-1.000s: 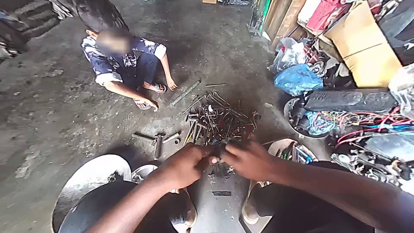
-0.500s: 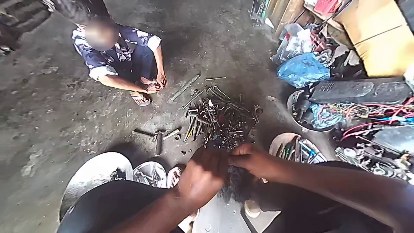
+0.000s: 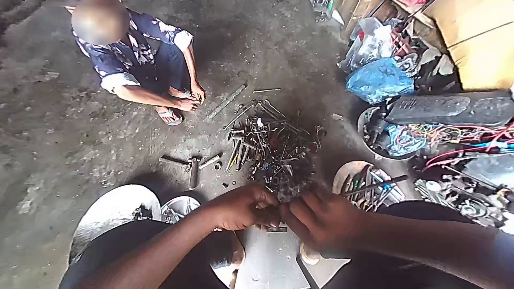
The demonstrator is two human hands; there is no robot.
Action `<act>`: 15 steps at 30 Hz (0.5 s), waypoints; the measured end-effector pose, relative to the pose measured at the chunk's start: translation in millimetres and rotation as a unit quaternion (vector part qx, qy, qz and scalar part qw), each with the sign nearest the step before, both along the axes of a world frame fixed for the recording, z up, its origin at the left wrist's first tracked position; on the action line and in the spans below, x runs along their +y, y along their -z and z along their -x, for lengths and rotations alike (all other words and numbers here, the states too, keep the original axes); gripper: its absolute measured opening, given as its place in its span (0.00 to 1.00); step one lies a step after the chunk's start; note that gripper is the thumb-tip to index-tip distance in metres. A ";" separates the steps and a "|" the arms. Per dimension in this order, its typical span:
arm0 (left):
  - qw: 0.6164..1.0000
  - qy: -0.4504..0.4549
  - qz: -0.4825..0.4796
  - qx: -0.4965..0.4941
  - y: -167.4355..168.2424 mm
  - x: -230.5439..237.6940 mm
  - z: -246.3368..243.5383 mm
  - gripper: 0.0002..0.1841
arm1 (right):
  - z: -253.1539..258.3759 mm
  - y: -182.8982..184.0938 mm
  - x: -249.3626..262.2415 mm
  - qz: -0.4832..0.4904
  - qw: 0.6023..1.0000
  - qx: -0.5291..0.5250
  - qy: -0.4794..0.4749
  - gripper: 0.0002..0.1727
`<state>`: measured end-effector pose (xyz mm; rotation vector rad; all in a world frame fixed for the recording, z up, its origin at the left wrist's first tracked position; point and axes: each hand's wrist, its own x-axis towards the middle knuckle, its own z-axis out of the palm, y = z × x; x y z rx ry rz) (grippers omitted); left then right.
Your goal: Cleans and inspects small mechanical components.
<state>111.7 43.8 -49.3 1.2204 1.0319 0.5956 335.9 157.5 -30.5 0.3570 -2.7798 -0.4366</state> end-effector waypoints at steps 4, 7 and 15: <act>0.886 -0.119 -0.251 0.371 8.2 -19.5 -45.7 0.07 | -5.6 11.4 2.3 0.275 0.948 -0.133 0.090 0.08; 0.709 -0.164 -0.441 0.526 17.0 -28.4 -66.1 0.10 | 2.4 8.4 12.9 0.716 0.602 -0.267 0.230 0.14; 0.928 -0.063 -0.174 0.324 -17.5 -8.1 -22.5 0.14 | -1.3 11.9 24.9 0.322 0.940 -0.074 0.085 0.07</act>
